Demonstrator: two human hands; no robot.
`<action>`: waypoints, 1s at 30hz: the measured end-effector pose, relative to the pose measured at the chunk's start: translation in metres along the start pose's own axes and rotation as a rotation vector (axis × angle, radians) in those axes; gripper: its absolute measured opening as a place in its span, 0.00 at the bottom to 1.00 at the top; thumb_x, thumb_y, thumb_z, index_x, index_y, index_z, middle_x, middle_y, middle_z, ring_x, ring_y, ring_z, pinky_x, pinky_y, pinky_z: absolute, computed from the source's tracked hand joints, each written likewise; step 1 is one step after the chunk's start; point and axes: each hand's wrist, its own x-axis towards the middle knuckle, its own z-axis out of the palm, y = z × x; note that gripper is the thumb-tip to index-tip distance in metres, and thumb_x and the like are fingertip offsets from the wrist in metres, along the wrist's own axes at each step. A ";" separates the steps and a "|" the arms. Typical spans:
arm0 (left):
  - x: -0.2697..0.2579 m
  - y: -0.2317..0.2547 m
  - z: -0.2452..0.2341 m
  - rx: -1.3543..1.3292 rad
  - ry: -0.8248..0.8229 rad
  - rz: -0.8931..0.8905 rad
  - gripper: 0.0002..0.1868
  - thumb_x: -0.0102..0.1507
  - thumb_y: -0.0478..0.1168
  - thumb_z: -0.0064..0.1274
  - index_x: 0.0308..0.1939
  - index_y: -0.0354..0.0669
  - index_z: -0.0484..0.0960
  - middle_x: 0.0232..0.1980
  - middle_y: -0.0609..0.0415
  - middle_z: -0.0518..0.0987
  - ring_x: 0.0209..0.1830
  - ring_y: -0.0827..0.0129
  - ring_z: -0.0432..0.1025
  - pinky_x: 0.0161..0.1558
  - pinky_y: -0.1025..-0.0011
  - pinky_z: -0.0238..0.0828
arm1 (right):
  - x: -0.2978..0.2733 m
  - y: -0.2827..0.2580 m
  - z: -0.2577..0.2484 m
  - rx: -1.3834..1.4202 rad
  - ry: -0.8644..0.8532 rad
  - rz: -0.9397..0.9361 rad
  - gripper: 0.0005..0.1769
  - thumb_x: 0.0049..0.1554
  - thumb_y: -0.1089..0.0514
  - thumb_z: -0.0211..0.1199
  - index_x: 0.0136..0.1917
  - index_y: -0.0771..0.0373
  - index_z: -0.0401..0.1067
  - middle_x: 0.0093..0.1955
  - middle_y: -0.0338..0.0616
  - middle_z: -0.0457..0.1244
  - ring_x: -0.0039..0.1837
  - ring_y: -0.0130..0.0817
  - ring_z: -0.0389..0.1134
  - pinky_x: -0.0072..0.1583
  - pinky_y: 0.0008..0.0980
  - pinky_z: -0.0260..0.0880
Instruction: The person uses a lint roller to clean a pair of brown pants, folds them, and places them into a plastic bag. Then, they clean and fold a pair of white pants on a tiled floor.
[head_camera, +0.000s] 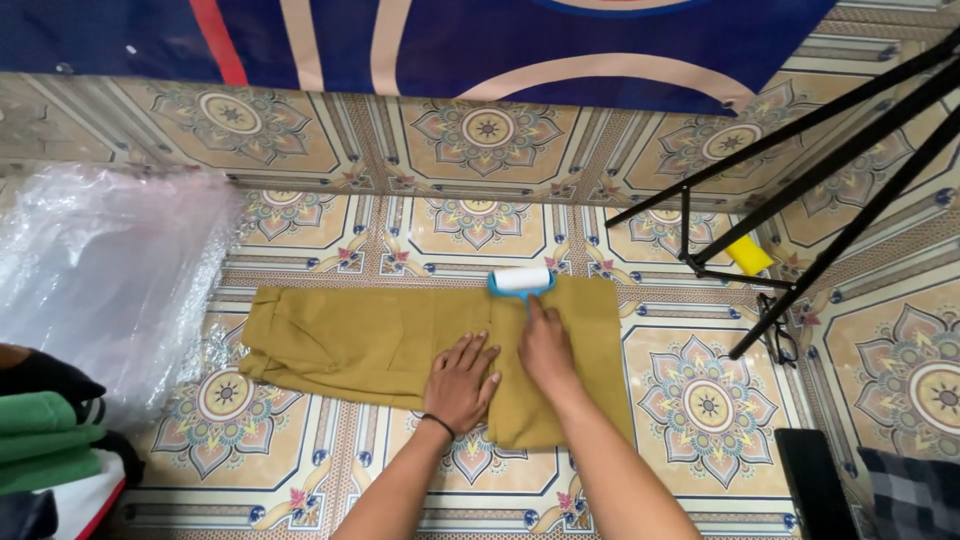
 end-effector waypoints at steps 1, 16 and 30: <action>0.000 0.000 0.002 0.000 0.001 -0.004 0.25 0.72 0.61 0.30 0.69 0.64 0.69 0.77 0.60 0.64 0.79 0.63 0.54 0.69 0.59 0.53 | 0.006 -0.009 -0.002 0.000 -0.003 -0.003 0.35 0.53 0.67 0.56 0.74 0.65 0.60 0.54 0.60 0.62 0.56 0.66 0.72 0.55 0.55 0.76; 0.003 0.001 0.006 -0.113 0.039 -0.083 0.34 0.67 0.53 0.38 0.74 0.39 0.63 0.74 0.46 0.69 0.78 0.60 0.56 0.67 0.57 0.53 | -0.139 -0.005 0.006 0.078 -0.067 0.072 0.35 0.60 0.46 0.52 0.76 0.60 0.55 0.62 0.63 0.64 0.57 0.70 0.66 0.54 0.64 0.66; 0.009 0.035 0.011 -0.132 0.073 -0.318 0.30 0.62 0.43 0.45 0.71 0.50 0.66 0.79 0.48 0.59 0.80 0.48 0.48 0.74 0.34 0.40 | -0.204 0.158 -0.069 0.004 -0.032 -0.261 0.16 0.54 0.49 0.65 0.57 0.40 0.79 0.52 0.34 0.70 0.56 0.37 0.68 0.46 0.41 0.75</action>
